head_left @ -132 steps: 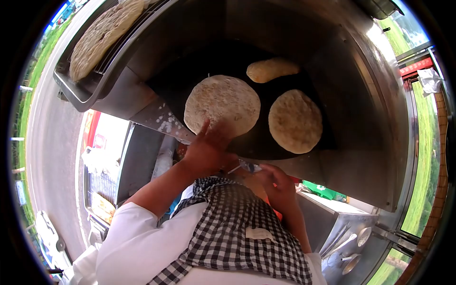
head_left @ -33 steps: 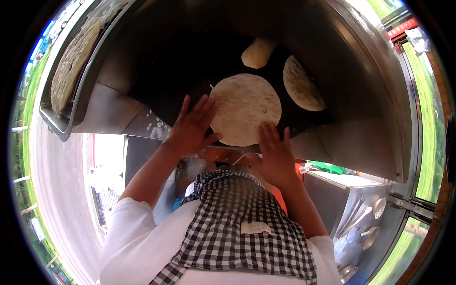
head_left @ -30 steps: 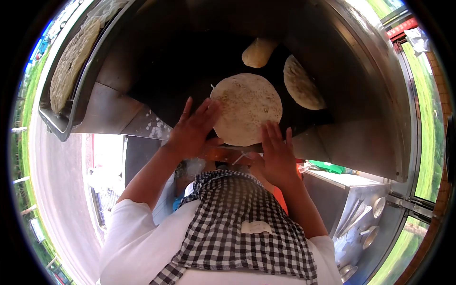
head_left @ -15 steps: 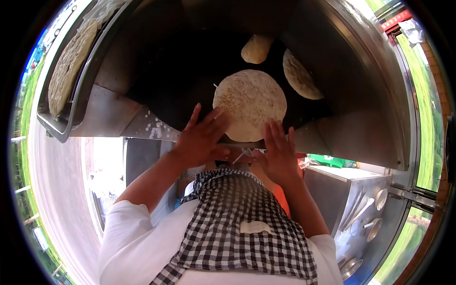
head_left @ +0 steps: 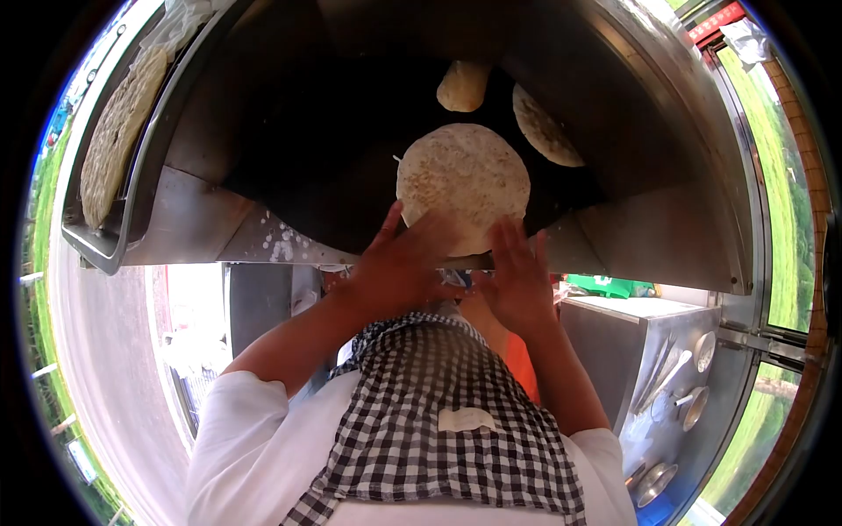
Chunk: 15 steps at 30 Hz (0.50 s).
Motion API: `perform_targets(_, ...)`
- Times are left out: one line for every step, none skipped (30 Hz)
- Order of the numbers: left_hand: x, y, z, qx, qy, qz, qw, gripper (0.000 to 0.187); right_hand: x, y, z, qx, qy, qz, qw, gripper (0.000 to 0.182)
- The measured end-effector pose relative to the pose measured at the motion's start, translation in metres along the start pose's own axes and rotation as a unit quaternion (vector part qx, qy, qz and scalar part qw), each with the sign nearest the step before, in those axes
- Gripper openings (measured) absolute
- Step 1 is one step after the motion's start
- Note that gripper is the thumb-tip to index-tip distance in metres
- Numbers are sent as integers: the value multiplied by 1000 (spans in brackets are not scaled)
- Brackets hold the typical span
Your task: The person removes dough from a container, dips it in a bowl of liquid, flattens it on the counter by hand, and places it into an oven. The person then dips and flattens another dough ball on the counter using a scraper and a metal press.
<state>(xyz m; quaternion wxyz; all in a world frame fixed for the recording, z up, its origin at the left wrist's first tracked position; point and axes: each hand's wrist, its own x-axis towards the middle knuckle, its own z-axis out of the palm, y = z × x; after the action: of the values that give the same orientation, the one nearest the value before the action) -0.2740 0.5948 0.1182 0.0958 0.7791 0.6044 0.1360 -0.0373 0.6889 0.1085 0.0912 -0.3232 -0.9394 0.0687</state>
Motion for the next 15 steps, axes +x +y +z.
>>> perform_targets(7, 7, 0, -7, -3, 10, 1000, 80, -2, 6, -5, 2, 2, -4, 1000, 77)
perform_targets(8, 10, 5, -28, 4, 7, 1000, 78, -2, 4, -3, 1, 2, -9, 1000, 77)
perform_targets(7, 12, 9, -50, 10, 3, 999, 77, -3, 3, -2, 1, 1, -14, 1000, 77)
perform_targets(7, 13, 10, -43, 5, 0, 999, 75, -6, 4, -1, 9, -11, -8, 1000, 77)
perform_targets(7, 13, 11, -36, 1, -1, 999, 74, -7, 6, 0, 16, -23, -2, 1000, 77)
perform_targets(10, 11, 11, -28, -1, -2, 1000, 72, -6, 10, -1, 22, -32, 4, 999, 77)
perform_targets(12, 12, 10, -28, 0, 2, 1000, 71, -6, 11, -2, 20, -25, 11, 999, 77)
perform_targets(11, 12, 8, -31, 0, 6, 1000, 70, -6, 7, -2, 19, -21, 20, 999, 78)
perform_targets(15, 11, 6, -28, 3, 10, 1000, 69, -3, 8, -2, 17, -11, 27, 999, 78)
perform_targets(17, 11, 7, -31, 8, 14, 999, 70, -2, 11, -1, 7, -13, 27, 1000, 78)
perform_targets(18, 13, 11, -34, 9, 16, 999, 71, -5, 15, 2, -2, -19, 29, 999, 77)
perform_targets(21, 13, 14, -37, 12, 19, 999, 71, -5, 18, 4, -11, -23, 30, 999, 77)
perform_targets(24, 15, 16, -44, 8, 32, 999, 72, -5, 19, 5, -20, -5, 38, 999, 77)
perform_targets(28, 18, 19, -51, 3, 43, 998, 73, -3, 22, 5, -28, 12, 45, 999, 77)
perform_targets(34, 20, 20, -56, 1, 55, 997, 74, 1, 25, 5, -37, 31, 52, 997, 77)
